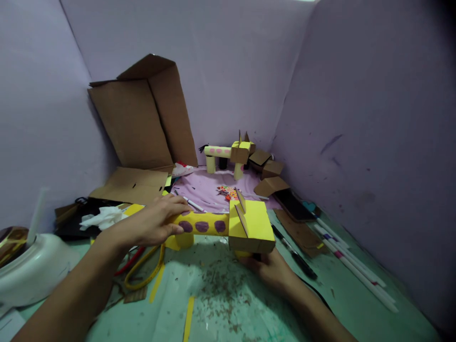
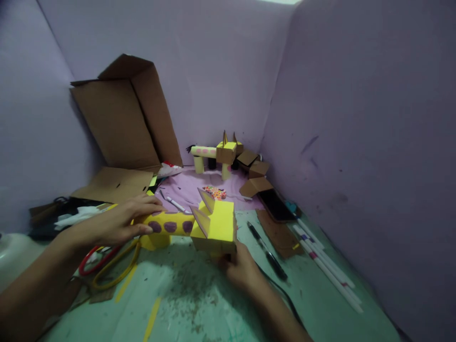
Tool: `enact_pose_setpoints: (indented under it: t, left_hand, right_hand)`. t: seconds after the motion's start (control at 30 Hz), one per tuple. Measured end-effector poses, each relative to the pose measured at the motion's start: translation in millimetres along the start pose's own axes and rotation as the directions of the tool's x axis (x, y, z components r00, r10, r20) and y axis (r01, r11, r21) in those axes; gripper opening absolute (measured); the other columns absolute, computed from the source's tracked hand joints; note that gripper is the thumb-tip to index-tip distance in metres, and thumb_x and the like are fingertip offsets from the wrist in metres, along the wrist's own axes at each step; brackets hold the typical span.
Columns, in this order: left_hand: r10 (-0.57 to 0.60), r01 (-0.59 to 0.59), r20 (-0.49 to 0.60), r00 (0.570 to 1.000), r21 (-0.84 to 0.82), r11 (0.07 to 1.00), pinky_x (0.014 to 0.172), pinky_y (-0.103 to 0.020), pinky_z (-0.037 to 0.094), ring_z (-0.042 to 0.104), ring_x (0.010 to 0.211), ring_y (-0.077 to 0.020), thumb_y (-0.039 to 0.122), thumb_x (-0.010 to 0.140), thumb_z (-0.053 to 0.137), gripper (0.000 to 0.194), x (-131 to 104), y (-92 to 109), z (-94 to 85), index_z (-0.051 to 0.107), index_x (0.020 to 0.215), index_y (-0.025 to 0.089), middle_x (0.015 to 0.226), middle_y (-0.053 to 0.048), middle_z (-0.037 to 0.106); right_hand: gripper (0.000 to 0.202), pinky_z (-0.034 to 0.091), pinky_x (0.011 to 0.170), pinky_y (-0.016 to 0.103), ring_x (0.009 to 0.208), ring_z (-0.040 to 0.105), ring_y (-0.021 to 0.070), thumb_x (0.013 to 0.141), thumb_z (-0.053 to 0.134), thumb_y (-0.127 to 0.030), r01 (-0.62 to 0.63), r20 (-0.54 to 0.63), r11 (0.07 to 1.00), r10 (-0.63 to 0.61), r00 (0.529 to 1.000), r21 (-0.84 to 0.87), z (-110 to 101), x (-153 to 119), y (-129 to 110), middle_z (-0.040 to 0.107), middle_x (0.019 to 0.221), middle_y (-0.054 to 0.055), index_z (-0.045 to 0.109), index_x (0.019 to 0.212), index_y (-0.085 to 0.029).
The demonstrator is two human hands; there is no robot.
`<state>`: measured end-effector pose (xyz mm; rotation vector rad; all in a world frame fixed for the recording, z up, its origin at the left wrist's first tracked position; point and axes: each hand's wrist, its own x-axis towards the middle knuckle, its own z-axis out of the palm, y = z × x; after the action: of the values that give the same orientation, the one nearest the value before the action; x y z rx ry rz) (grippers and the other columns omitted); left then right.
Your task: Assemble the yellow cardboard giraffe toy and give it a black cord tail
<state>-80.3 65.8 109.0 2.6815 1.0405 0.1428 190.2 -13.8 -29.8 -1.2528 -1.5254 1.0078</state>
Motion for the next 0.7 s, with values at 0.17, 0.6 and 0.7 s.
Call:
enact_pose_setpoints:
  t: [0.17,0.6,0.7]
  left_hand:
    - [-0.002,0.002,0.009,1.0,0.005,1.0,0.093,-0.048,0.039,0.051,0.106,-0.0289,0.029,0.082,0.054,0.036,0,0,-0.3,0.06,0.114,0.015,0.115,-0.013,0.058]
    - [-0.006,0.006,-0.006,1.0,0.009,1.0,0.093,-0.047,0.039,0.052,0.106,-0.0291,0.029,0.081,0.054,0.036,1,0,-0.1,0.061,0.114,0.016,0.115,-0.012,0.059]
    - [-0.008,0.008,-0.005,1.0,0.001,1.0,0.094,-0.047,0.039,0.051,0.107,-0.0289,0.031,0.082,0.053,0.036,0,0,-0.1,0.06,0.114,0.017,0.116,-0.012,0.059]
  right_hand:
    - [0.03,0.05,0.086,0.039,0.098,0.064,0.0277,0.07,0.061,-0.02,0.02,0.002,0.999,-0.02,1.0,0.032,1,0,-4,0.07,0.106,0.01,0.065,0.099,-0.018]
    - [0.031,0.05,0.087,0.04,0.098,0.064,0.029,0.068,0.06,-0.02,0.016,-0.007,1.0,-0.016,1.0,0.003,0,-1,-13,0.071,0.106,0.009,0.067,0.098,-0.018]
    - [0.032,0.05,0.086,0.04,0.098,0.064,0.0292,0.067,0.06,-0.018,0.011,-0.02,0.999,-0.012,1.0,-0.037,0,-1,-11,0.071,0.105,0.01,0.068,0.098,-0.018]
